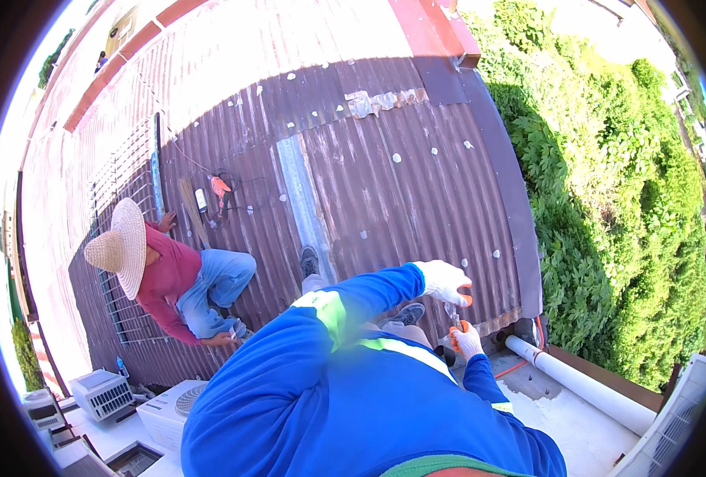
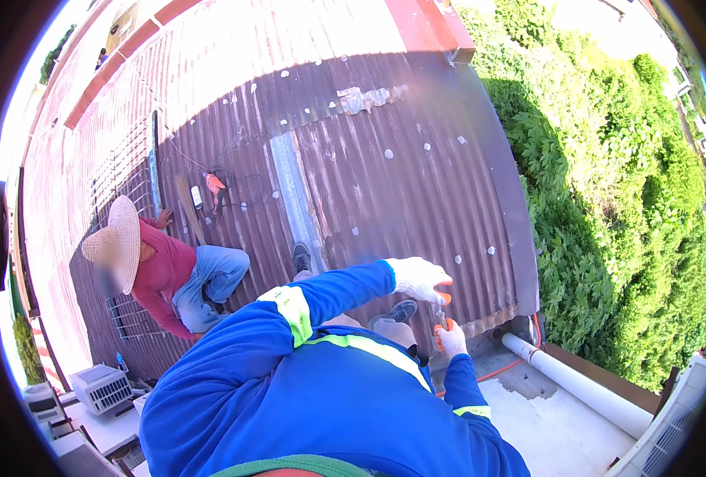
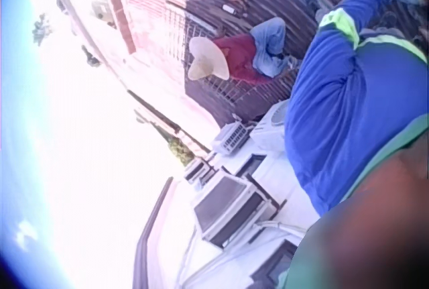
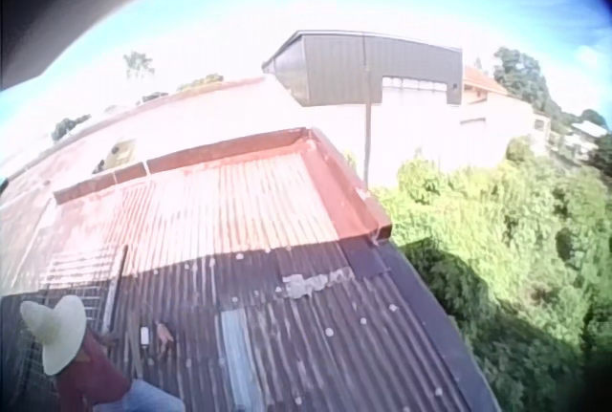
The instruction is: The person scrapes old sealant from a corrugated metal roof using a putty knife, then uses a power drill to fasten a metal flashing strip along the roof edge. The person moves along the roof surface to reach different sections while another worker is visible nearby.
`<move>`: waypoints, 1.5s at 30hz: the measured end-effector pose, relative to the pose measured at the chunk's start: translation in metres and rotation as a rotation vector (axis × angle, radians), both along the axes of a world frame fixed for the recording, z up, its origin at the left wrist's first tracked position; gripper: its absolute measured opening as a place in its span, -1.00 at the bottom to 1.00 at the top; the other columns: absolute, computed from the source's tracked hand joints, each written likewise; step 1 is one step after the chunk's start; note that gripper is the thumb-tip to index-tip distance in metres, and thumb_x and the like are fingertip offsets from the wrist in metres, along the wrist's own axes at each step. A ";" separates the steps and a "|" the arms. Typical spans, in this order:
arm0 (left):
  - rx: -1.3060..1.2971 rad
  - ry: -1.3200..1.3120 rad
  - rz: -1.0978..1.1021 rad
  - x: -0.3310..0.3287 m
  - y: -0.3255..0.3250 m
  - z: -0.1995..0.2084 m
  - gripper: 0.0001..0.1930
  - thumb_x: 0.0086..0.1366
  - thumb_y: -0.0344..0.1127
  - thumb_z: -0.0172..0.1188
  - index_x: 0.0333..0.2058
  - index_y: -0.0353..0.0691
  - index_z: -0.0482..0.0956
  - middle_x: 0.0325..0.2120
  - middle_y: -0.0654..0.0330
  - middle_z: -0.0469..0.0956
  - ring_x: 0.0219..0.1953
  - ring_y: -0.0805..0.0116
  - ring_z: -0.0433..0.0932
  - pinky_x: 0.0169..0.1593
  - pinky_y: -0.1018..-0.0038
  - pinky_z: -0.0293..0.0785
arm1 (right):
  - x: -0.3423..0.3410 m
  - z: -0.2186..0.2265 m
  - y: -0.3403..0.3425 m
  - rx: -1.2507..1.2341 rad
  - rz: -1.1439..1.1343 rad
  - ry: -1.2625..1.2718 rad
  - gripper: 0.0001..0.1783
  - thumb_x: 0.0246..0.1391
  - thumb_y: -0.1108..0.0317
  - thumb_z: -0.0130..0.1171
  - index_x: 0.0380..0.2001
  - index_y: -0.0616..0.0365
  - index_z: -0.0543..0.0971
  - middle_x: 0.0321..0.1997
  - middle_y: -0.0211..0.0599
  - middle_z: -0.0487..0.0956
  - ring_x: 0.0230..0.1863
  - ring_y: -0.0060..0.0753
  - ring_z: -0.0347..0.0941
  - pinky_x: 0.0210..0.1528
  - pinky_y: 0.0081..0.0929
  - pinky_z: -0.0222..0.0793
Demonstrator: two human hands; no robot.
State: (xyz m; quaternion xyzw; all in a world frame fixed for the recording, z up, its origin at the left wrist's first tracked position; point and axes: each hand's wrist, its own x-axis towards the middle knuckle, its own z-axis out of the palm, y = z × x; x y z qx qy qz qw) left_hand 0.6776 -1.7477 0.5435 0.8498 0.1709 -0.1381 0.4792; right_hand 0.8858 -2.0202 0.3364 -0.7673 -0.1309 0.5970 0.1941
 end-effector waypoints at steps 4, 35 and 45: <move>-0.154 0.358 0.558 -0.168 -0.078 -0.114 -0.16 0.42 0.36 -0.02 0.37 -0.25 0.37 0.32 -0.15 0.41 0.37 -0.12 0.37 0.42 0.14 0.27 | 0.026 0.000 0.001 -0.007 0.097 -0.028 -0.28 0.17 0.46 0.22 0.42 0.11 0.35 -0.22 -0.33 0.69 -0.49 -0.53 0.53 -0.53 -0.46 0.48; -0.906 -0.222 1.964 -0.609 0.097 -0.193 -0.42 0.50 -0.04 0.24 0.31 -0.31 0.44 0.10 0.21 0.60 0.09 0.44 0.53 0.16 0.53 0.41 | -0.148 0.205 0.347 -0.084 0.153 -0.362 -0.81 0.27 0.32 0.29 -0.10 0.09 0.58 -0.46 -0.41 0.58 -0.61 -0.51 0.46 -0.63 -0.44 0.35; -0.657 -0.409 1.941 -0.710 0.305 -0.132 -0.38 0.50 0.13 0.16 0.37 -0.07 0.42 0.20 0.28 0.56 0.11 0.43 0.53 0.15 0.43 0.36 | -0.181 0.152 0.478 -0.371 0.462 -0.187 -0.80 0.21 0.27 0.32 -0.23 0.16 0.58 -0.56 -0.28 0.54 -0.72 -0.47 0.34 -0.77 -0.46 0.07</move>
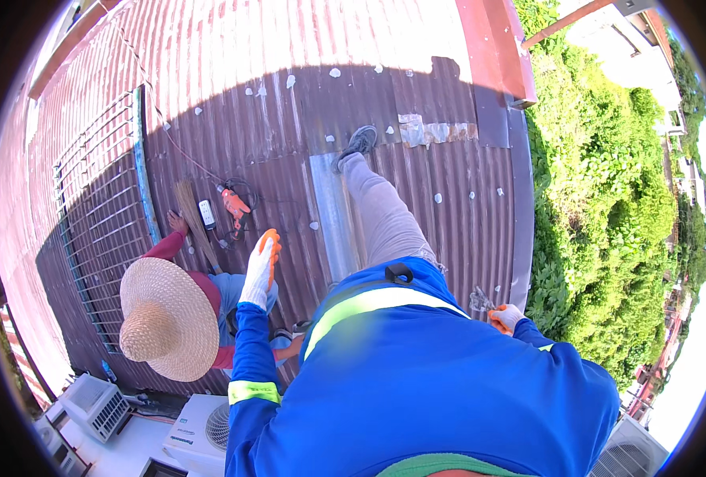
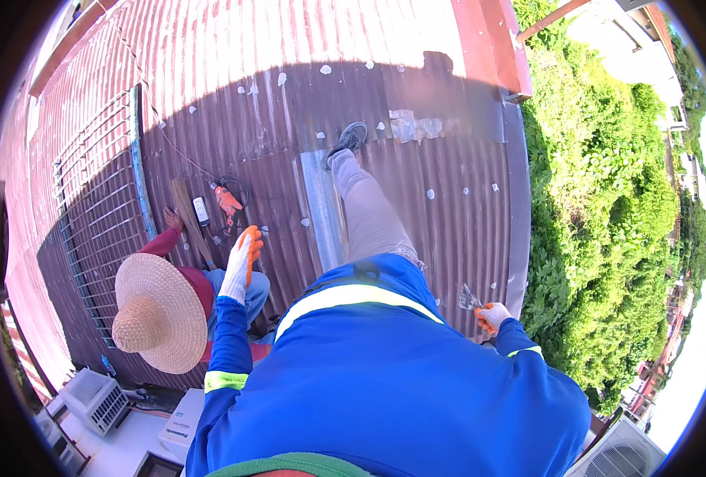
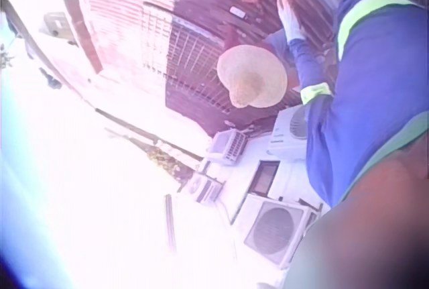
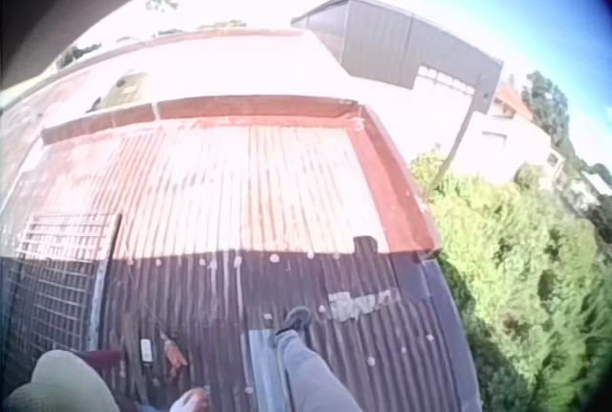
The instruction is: The person scrapes old sealant from a corrugated metal roof using a putty knife, then uses a power drill to fasten a metal flashing strip along the roof edge. The person moves along the roof surface to reach different sections while another worker is visible nearby.
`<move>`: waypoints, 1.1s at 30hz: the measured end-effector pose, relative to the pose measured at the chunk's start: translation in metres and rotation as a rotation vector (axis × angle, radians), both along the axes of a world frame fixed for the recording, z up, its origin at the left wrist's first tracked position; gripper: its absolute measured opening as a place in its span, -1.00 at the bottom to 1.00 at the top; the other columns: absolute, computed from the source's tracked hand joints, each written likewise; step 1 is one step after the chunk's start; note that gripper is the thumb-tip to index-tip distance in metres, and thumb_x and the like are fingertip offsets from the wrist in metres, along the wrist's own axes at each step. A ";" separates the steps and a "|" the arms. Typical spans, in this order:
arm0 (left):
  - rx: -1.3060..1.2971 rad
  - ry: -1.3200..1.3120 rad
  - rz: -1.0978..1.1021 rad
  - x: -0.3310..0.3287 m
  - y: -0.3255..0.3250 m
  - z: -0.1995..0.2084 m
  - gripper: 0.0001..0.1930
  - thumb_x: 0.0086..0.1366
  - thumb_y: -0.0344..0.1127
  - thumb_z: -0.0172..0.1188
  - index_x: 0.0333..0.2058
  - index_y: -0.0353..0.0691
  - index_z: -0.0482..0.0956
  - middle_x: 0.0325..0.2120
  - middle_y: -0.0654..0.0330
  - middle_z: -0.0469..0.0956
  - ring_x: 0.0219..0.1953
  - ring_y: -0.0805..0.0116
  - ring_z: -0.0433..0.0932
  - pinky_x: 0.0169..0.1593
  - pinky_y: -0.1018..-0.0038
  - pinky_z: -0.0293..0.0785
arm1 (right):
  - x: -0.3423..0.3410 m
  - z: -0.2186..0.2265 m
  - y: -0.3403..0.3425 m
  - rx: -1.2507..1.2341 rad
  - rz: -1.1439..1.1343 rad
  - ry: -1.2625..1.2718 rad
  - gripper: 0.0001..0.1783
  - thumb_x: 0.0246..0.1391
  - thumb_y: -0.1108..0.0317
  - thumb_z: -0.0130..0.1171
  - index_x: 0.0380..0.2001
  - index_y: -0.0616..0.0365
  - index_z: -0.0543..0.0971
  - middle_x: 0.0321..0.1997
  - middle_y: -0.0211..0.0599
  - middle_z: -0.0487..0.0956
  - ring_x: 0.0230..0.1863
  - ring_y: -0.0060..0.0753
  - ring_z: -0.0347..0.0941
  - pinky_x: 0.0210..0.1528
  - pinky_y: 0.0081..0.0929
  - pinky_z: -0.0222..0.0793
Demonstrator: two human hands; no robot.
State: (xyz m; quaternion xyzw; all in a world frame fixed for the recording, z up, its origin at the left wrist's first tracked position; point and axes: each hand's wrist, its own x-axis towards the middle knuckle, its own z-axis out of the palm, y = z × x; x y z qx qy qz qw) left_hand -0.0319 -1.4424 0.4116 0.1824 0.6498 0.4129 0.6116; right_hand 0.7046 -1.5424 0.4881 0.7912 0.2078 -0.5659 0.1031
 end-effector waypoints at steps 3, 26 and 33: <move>0.158 0.115 0.065 -0.075 0.161 0.079 -0.40 0.52 0.02 0.17 0.38 -0.18 0.39 0.20 0.21 0.54 0.07 0.43 0.53 0.09 0.49 0.40 | -0.048 -0.040 0.238 0.119 0.076 -0.110 -0.78 0.22 0.20 0.31 -0.29 0.11 0.59 -0.61 -0.31 0.51 -0.72 -0.42 0.39 -0.78 -0.37 0.16; 0.255 0.594 -1.339 0.046 0.647 0.246 -0.53 0.40 -0.23 0.18 0.25 -0.20 0.53 0.19 0.01 0.57 0.24 0.03 0.53 0.29 0.24 0.45 | -0.312 0.134 0.683 0.304 0.376 0.300 -0.40 0.13 0.03 0.37 0.14 0.14 0.57 0.13 -0.03 0.63 0.19 0.01 0.56 0.23 -0.21 0.43; -0.032 0.418 -1.458 0.047 0.888 0.258 -0.61 0.47 -0.06 0.12 0.13 -0.05 0.68 -0.15 0.11 0.75 -0.12 0.29 0.71 0.02 0.42 0.57 | -0.379 0.133 0.784 0.269 0.228 0.139 -0.55 0.24 0.07 0.26 0.11 0.05 0.58 0.05 -0.03 0.66 0.10 0.10 0.58 0.10 -0.13 0.47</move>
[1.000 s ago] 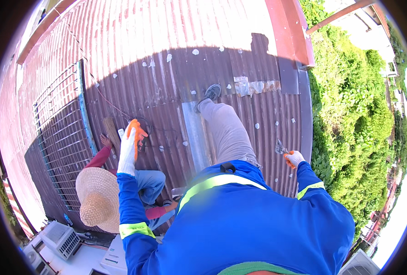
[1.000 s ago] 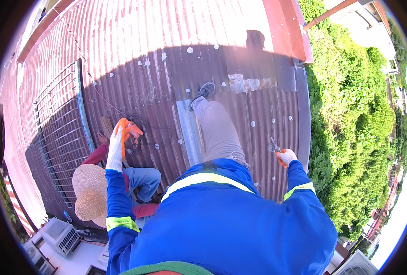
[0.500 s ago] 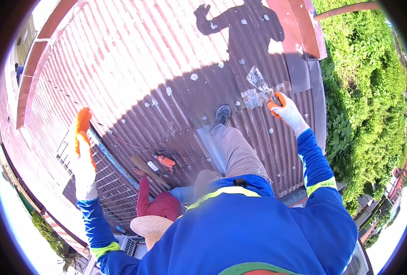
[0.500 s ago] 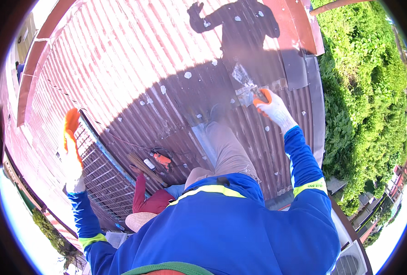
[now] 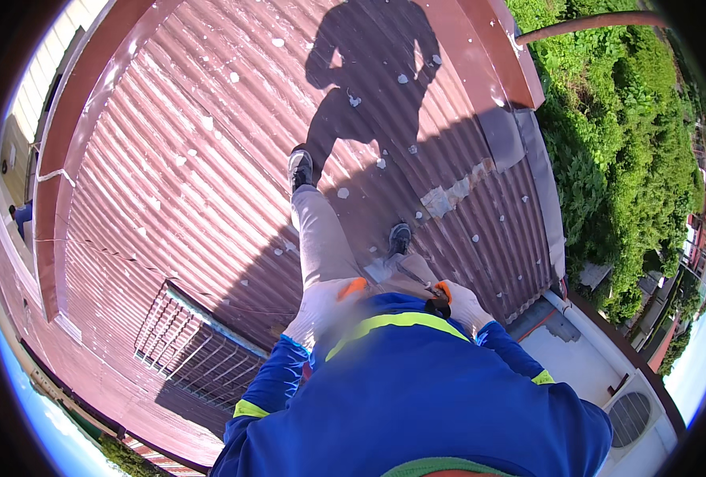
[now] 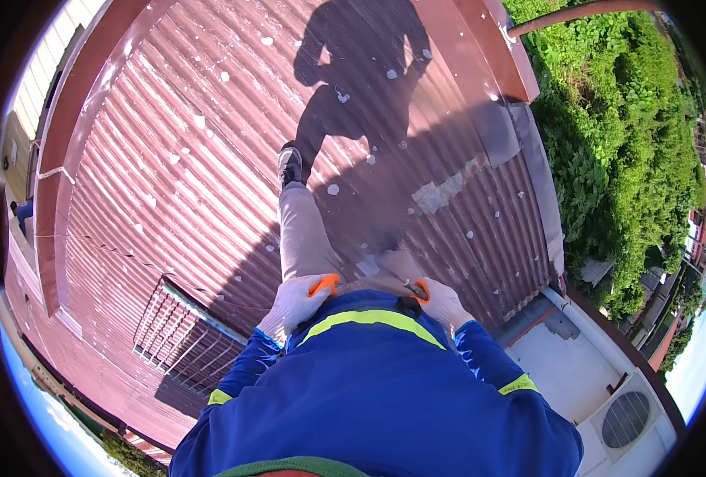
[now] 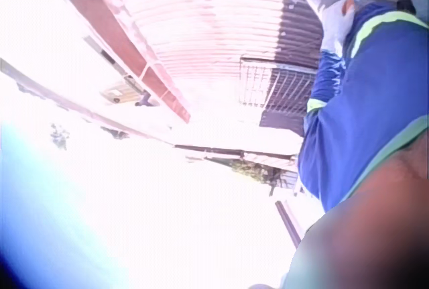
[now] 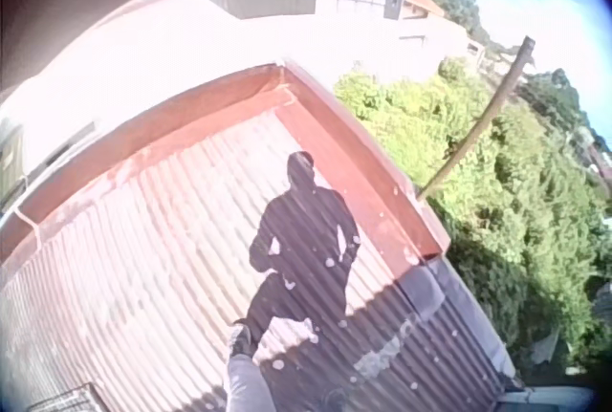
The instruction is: The person scrapes old sealant from a corrugated metal roof using a putty knife, then uses a power drill to fasten a metal flashing strip along the roof edge. The person moves along the roof surface to reach different sections while another worker is visible nearby.
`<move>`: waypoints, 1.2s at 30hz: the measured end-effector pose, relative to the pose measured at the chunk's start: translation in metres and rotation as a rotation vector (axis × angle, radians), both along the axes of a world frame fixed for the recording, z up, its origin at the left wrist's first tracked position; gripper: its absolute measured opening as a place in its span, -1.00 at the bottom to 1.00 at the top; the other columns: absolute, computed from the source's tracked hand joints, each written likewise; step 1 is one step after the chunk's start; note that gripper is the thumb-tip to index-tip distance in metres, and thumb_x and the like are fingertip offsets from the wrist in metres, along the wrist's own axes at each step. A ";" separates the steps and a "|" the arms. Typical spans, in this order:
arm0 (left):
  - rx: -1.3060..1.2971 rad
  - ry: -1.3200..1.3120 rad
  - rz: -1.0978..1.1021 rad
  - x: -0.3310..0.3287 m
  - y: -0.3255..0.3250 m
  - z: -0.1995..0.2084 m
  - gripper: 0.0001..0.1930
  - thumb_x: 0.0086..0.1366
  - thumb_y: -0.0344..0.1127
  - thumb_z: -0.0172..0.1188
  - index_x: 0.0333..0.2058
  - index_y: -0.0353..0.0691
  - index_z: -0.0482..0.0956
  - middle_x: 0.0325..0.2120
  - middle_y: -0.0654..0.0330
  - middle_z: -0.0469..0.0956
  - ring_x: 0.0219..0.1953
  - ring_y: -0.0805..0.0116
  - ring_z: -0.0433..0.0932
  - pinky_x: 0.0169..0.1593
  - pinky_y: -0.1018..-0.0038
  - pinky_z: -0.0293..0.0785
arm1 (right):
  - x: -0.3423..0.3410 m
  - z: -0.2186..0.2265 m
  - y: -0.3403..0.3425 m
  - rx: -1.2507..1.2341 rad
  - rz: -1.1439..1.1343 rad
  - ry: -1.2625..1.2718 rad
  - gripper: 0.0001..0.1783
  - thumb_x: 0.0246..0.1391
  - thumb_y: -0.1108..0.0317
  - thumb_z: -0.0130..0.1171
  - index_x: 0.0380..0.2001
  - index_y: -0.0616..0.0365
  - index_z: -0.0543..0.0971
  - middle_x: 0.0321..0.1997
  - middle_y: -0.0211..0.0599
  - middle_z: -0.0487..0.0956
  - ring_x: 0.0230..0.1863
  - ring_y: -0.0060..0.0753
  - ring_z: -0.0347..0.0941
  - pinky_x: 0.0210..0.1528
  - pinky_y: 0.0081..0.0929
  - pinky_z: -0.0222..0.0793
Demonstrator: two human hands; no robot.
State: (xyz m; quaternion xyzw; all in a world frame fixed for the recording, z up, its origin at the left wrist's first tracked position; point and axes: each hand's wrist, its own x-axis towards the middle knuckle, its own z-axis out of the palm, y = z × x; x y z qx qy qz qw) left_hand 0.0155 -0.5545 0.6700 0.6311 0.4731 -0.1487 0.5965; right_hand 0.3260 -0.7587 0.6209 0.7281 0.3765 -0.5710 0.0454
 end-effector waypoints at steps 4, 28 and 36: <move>-0.415 0.110 -0.020 -0.015 0.103 0.019 -0.54 0.48 0.06 0.02 0.22 0.07 0.61 -0.03 0.06 0.72 0.00 0.20 0.69 0.10 0.39 0.56 | -0.028 0.024 0.078 -0.163 -0.074 0.003 -0.50 0.21 0.06 0.30 0.13 0.07 0.56 -0.03 0.04 0.68 0.04 0.17 0.60 0.06 -0.18 0.47; 0.587 0.355 0.023 0.008 0.712 -0.522 -0.23 0.44 0.29 0.08 0.38 -0.19 0.37 0.22 -0.11 0.46 0.20 -0.05 0.49 0.21 0.23 0.43 | 0.187 -0.429 0.480 -0.052 -0.511 -0.475 -0.57 0.14 0.24 0.16 0.07 0.10 0.48 -0.07 0.12 0.68 0.02 0.20 0.63 0.05 0.08 0.48; 1.400 0.729 -0.028 0.118 0.721 -0.643 -0.06 0.40 0.46 -0.04 0.52 -0.06 0.06 0.50 -0.30 0.00 0.55 -0.21 -0.07 0.46 -0.27 -0.19 | 0.104 -0.560 0.520 0.206 -0.510 -0.784 -0.36 0.17 0.35 0.22 0.34 0.03 0.38 0.03 -0.07 0.53 -0.14 0.06 0.67 -0.11 -0.05 0.62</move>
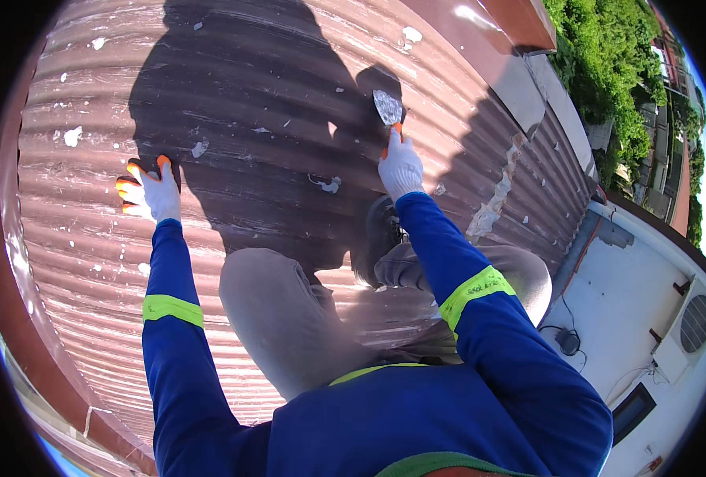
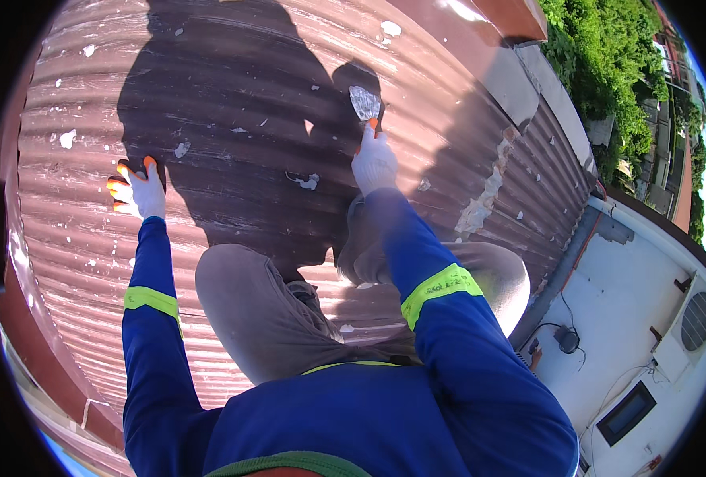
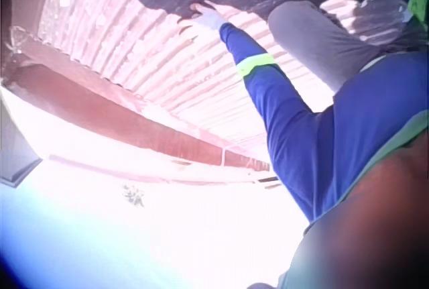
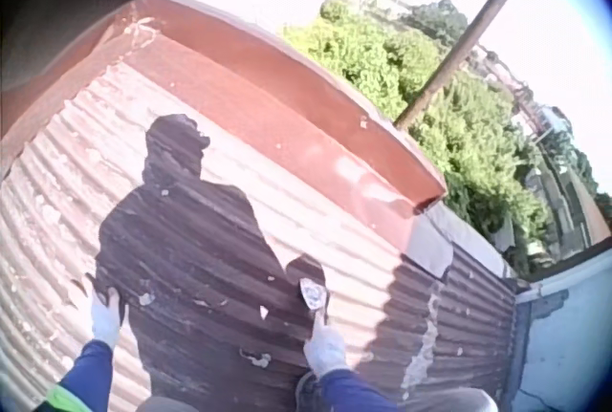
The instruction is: The person scrapes old sealant from a corrugated metal roof using a putty knife, then uses a power drill to fasten a metal flashing strip along the roof edge. The person moves along the roof surface to reach different sections while another worker is visible nearby.
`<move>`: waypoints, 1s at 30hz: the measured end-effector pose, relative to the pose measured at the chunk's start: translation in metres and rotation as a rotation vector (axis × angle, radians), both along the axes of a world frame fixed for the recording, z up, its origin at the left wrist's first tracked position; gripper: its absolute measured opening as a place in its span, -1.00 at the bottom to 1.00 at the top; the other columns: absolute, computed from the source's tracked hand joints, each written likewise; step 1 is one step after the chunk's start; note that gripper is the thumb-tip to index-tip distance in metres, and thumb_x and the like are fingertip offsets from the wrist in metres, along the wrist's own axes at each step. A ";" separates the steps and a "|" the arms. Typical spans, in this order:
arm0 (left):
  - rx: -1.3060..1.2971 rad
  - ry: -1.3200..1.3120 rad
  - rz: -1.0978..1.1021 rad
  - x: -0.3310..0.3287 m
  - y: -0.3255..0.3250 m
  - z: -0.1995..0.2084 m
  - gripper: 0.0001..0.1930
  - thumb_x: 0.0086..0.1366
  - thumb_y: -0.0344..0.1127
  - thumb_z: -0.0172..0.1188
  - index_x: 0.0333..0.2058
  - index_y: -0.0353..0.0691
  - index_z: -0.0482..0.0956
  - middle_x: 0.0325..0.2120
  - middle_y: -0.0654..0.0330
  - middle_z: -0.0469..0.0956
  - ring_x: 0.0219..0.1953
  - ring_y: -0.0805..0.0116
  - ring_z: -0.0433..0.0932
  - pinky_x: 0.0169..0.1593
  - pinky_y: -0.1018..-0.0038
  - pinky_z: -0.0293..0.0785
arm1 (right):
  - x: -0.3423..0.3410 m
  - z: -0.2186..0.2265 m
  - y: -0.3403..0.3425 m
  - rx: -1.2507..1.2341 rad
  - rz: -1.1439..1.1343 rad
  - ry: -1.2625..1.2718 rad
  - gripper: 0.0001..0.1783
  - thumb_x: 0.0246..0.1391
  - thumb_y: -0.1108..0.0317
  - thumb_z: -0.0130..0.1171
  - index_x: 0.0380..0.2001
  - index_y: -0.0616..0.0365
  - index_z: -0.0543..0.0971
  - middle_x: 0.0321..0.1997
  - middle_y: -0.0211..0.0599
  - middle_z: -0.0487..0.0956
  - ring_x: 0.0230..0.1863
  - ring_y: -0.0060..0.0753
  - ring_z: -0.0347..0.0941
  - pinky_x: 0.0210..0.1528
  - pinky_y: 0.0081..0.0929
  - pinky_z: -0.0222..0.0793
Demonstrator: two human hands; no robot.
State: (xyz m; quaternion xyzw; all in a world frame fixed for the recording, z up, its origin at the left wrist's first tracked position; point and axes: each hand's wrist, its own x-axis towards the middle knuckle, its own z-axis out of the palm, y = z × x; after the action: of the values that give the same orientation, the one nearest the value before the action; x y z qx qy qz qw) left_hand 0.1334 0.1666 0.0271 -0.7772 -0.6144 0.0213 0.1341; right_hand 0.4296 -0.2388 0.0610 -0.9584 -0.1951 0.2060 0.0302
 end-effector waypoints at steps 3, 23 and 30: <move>-0.140 -0.219 0.047 0.006 -0.006 -0.004 -0.06 0.42 0.39 0.00 0.53 -0.10 0.02 0.48 -0.36 0.00 0.44 -0.24 0.22 0.39 -0.09 0.21 | -0.015 -0.009 0.004 0.027 -0.117 0.055 -0.38 0.20 0.28 0.24 0.32 0.02 0.37 0.06 0.02 0.50 -0.09 0.21 0.63 -0.10 0.09 0.58; -0.131 -0.230 0.038 0.009 -0.004 -0.002 -0.16 0.48 0.27 0.01 0.51 -0.14 0.09 0.46 -0.41 -0.01 0.29 -0.31 0.40 0.15 0.05 0.56 | 0.150 -0.067 0.076 0.512 -0.544 -0.092 -0.25 0.24 0.08 0.25 0.42 0.14 0.34 0.16 0.15 0.61 0.12 0.22 0.59 0.18 -0.07 0.49; -0.272 -0.295 0.117 0.012 -0.005 0.007 -0.14 0.47 0.28 0.01 0.51 -0.16 0.07 0.44 -0.35 0.10 0.12 -0.28 0.57 -0.02 -0.01 0.63 | 0.093 -0.038 0.048 0.223 -0.257 0.095 -0.32 0.30 -0.01 0.15 0.36 0.11 0.35 -0.09 0.14 0.65 -0.02 0.23 0.61 0.01 0.07 0.51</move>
State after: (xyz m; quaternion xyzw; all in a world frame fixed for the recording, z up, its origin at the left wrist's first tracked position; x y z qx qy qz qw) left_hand 0.1451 0.1619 0.0342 -0.7458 -0.6630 -0.0019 -0.0649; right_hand 0.5225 -0.1905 0.0235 -0.9554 -0.0908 0.2228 0.1714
